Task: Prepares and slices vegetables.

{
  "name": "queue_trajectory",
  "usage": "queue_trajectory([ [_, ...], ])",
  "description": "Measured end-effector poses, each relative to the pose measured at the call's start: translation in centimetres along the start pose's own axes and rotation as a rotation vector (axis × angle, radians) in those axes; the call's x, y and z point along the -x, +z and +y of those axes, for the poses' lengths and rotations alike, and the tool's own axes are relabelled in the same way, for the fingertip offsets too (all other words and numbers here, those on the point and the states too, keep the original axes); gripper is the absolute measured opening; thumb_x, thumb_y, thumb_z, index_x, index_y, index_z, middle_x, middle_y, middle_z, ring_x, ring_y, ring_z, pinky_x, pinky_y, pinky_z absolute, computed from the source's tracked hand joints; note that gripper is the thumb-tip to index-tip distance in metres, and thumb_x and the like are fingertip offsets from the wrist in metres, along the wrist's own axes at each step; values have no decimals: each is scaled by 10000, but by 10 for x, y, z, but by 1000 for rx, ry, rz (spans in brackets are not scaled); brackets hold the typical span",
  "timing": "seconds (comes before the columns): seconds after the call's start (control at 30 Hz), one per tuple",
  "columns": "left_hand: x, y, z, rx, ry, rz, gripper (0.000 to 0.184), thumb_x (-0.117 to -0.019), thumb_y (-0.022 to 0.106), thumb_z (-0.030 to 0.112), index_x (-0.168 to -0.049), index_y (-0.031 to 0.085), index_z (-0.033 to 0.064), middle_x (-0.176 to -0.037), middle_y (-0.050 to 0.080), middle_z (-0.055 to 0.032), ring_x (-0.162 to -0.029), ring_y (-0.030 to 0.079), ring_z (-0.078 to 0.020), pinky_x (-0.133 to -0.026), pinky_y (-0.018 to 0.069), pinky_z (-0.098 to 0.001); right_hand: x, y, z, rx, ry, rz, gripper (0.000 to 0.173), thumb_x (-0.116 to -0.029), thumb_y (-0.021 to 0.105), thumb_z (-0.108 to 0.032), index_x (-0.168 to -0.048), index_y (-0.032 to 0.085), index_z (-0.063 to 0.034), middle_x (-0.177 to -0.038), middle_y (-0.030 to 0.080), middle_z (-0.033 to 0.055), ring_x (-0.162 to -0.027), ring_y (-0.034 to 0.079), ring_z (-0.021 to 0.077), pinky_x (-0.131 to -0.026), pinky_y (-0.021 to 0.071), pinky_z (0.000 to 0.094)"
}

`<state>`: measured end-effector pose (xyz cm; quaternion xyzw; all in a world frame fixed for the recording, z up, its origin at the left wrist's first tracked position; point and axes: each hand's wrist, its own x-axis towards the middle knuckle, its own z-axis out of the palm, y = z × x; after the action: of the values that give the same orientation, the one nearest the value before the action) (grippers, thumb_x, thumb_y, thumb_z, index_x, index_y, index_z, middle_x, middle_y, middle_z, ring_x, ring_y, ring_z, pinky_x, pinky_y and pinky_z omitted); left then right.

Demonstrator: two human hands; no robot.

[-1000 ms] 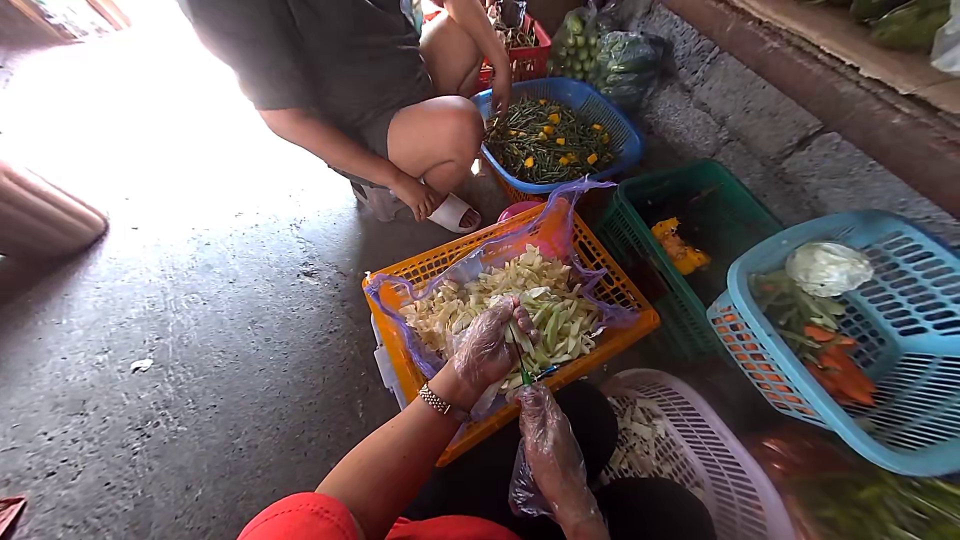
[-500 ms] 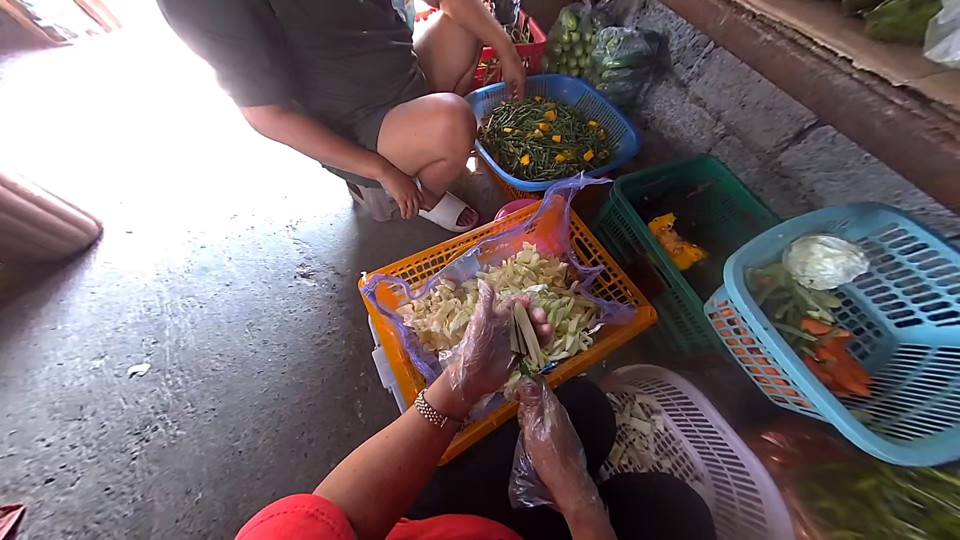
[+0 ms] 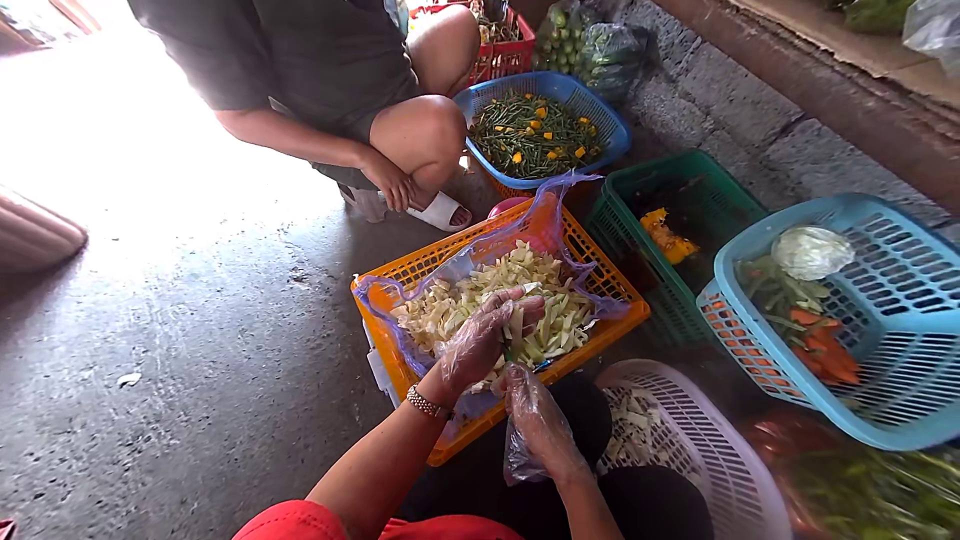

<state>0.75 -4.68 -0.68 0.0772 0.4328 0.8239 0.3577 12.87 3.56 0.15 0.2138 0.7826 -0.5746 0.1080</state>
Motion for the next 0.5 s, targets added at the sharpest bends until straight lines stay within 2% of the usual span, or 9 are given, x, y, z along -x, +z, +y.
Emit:
queue_trajectory([
  [0.07, -5, -8, -2, -58, -6, 32, 404, -1075, 322, 134, -1442, 376, -25, -1298, 645, -145, -1174, 647, -208, -988, 525, -362, -6, 0, -3, 49, 10, -26, 420, -1123, 305, -283, -1196, 587, 18, -900, 574, 87, -803, 560, 149, -781, 488, 338],
  [0.13, -8, -15, -4, -96, -3, 34, 443, -1072, 342, 173, -1474, 346, -12, -1325, 617, -123, -1162, 630, -171, -968, 520, -336, -10, -1, -3, 26, 20, -44, 425, -1124, 303, -278, -1207, 589, 25, -907, 580, 90, -810, 560, 152, -792, 486, 339],
  [0.17, -8, -17, -5, -89, -7, 28, 448, -1079, 346, 202, -1481, 334, 5, -1335, 611, -108, -1164, 622, -154, -958, 516, -324, -12, -2, 0, -37, 18, -46, 428, -1123, 305, -271, -1189, 599, 33, -881, 567, 75, -783, 544, 130, -772, 483, 313],
  [0.23, -9, -22, -5, -8, -40, 6, 448, -1081, 322, 235, -1479, 341, 29, -1369, 594, -109, -1218, 595, -174, -994, 495, -360, -16, -2, 8, -198, 27, -41, 427, -1121, 285, -274, -1104, 600, 14, -763, 481, -4, -651, 467, 57, -643, 444, 227],
  [0.27, -8, -23, -4, 40, -62, 3, 425, -1076, 298, 227, -1438, 380, 20, -1357, 598, -121, -1223, 596, -194, -996, 498, -380, -17, -4, 10, -270, 45, -33, 429, -1123, 271, -282, -1075, 592, -2, -722, 449, -29, -598, 434, 37, -588, 420, 204],
  [0.33, -8, -21, -3, 74, -118, 33, 375, -1071, 286, 180, -1346, 460, -8, -1283, 641, -133, -1170, 630, -210, -961, 522, -387, -17, -9, 10, -356, 87, -25, 433, -1125, 247, -300, -1062, 581, -31, -706, 435, -40, -569, 417, 32, -554, 408, 197],
  [0.43, -6, -15, -2, -53, -153, 30, 362, -1089, 311, 169, -1379, 439, -6, -1221, 641, -106, -1109, 647, -187, -952, 537, -367, -18, -11, 10, -363, 106, -17, 440, -1127, 251, -309, -1082, 586, -27, -720, 445, -33, -574, 418, 38, -562, 412, 207],
  [0.5, -5, -8, 0, -229, -141, 109, 361, -1094, 379, 178, -1391, 461, -12, -1160, 634, -95, -997, 659, -164, -877, 561, -337, -17, -10, 11, -338, 77, -9, 450, -1126, 262, -316, -1118, 589, -7, -757, 464, -18, -611, 434, 49, -598, 426, 225],
])
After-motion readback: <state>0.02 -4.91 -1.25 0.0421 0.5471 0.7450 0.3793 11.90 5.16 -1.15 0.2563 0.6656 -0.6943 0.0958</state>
